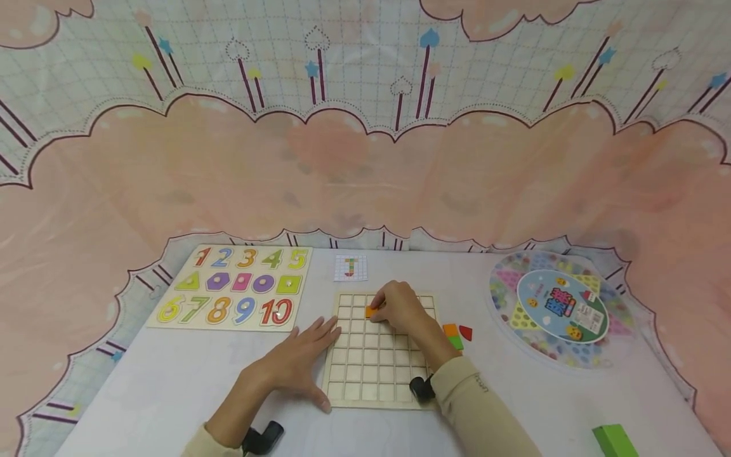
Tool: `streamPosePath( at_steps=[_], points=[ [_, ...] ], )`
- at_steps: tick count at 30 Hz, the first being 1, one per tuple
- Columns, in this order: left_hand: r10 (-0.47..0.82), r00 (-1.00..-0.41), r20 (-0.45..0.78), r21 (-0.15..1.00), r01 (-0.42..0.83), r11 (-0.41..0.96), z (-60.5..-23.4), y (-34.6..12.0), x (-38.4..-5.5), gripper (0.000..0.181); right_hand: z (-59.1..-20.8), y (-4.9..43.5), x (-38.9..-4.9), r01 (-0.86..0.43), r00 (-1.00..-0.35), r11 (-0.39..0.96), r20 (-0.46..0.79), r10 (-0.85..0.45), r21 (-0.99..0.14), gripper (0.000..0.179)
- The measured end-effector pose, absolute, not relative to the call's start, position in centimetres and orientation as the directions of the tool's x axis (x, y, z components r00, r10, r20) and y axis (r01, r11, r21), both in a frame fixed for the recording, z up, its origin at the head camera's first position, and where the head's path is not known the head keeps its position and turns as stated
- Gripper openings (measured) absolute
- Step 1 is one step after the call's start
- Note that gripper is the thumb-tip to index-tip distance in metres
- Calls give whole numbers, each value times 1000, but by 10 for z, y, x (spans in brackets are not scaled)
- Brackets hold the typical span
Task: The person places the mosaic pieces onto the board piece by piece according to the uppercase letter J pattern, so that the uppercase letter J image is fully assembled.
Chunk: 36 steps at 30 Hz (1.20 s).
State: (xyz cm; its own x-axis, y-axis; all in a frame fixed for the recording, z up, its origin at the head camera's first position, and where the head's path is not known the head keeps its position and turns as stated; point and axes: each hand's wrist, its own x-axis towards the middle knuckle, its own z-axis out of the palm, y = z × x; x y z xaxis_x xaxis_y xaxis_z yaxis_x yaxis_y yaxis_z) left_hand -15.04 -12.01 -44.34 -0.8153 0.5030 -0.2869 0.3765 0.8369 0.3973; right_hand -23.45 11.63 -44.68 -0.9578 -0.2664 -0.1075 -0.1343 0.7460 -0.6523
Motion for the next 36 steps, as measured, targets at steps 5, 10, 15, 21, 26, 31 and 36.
streamPosePath(
  at_steps=[5,10,15,21,26,31,36],
  points=[
    [499,-818,-287,401,371,838,-444,-120,-150,130,-446,116,-235,-135,-954,748,-120,-276,-650,13],
    [498,-817,-291,398,370,839,-444,-119,-150,130,-445,116,-235,-133,-951,741,-125,-281,-658,13],
    [497,-815,-297,399,367,840,-444,-120,-150,130,-446,117,-234,-134,-949,735,-128,-289,-664,12],
    [499,-815,-295,397,370,840,-443,-119,-150,130,-443,121,-235,-166,-936,735,-128,-326,-658,11],
    [499,-814,-297,391,373,842,-443,-119,-151,129,-436,130,-237,-201,-916,708,-126,-381,-677,21],
    [496,-812,-309,394,365,843,-443,-120,-150,129,-426,144,-236,-204,-910,696,-129,-395,-689,34],
    [500,-809,-308,400,367,840,-443,-121,-150,130,-417,165,-232,-208,-921,706,-108,-375,-677,37]
  ],
)
